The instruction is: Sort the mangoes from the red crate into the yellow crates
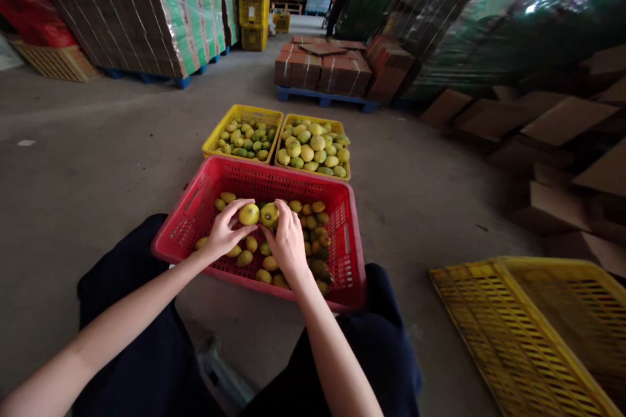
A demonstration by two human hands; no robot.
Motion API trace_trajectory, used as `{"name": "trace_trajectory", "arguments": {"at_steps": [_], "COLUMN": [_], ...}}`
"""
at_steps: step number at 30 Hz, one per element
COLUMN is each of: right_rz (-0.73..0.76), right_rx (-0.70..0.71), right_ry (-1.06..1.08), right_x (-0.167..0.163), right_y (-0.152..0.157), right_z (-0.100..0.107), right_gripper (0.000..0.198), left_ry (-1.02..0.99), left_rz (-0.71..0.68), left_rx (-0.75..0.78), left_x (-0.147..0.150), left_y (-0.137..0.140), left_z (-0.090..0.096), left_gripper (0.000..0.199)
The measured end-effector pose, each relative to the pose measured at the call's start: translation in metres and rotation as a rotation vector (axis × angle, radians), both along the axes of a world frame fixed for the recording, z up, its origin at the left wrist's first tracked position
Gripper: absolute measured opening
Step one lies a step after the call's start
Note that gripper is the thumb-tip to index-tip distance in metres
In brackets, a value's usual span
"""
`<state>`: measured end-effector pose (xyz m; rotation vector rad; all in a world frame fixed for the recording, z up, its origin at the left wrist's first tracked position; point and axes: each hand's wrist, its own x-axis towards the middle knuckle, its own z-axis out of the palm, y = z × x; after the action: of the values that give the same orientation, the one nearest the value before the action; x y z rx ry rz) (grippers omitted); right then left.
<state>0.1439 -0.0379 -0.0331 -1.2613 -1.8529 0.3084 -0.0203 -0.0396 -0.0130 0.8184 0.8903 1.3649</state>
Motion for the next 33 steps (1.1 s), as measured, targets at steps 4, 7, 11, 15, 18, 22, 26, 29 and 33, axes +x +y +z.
{"name": "trace_trajectory", "arguments": {"at_steps": [4,7,11,15,18,22,26,29,33], "right_rz": [-0.022,-0.074,0.036,0.164,0.196,0.141,0.117,0.053,-0.094], "right_rx": [-0.073,-0.218,-0.496,-0.708,-0.833,-0.888,-0.989,-1.051,-1.143], "right_ry": [0.157,0.412,0.866,1.249,1.475,1.587,1.591,1.636,1.614], "right_x": [-0.003,-0.005,-0.006,-0.005,-0.006,-0.01,-0.017,-0.021,-0.022], "right_y": [-0.001,-0.003,-0.002,0.003,0.005,0.004,0.002,0.002,0.004], "right_z": [0.004,0.013,0.024,0.029,0.031,0.032,0.027,0.022,0.017], "right_gripper": [0.049,0.05,0.042,0.024,0.009,0.009,0.023,0.028,0.028], "left_ry": [-0.002,-0.041,-0.191,-0.42,-0.534,-0.488,-0.401,-0.401,-0.372], "left_rz": [-0.012,-0.033,-0.08,-0.186,-0.241,-0.196,-0.107,-0.115,-0.049], "left_rx": [0.029,0.011,-0.151,-0.309,-0.338,-0.399,-0.442,-0.442,-0.482], "left_x": [0.0,-0.002,-0.008,-0.012,-0.015,-0.014,-0.011,-0.009,-0.005], "left_y": [0.001,0.005,0.011,0.012,0.011,0.011,0.013,0.014,0.015], "left_z": [0.0,-0.002,-0.006,-0.003,0.002,0.0,-0.008,-0.011,-0.012], "left_gripper": [0.05,0.05,0.034,0.028,0.032,0.028,0.018,0.028,0.034]}}
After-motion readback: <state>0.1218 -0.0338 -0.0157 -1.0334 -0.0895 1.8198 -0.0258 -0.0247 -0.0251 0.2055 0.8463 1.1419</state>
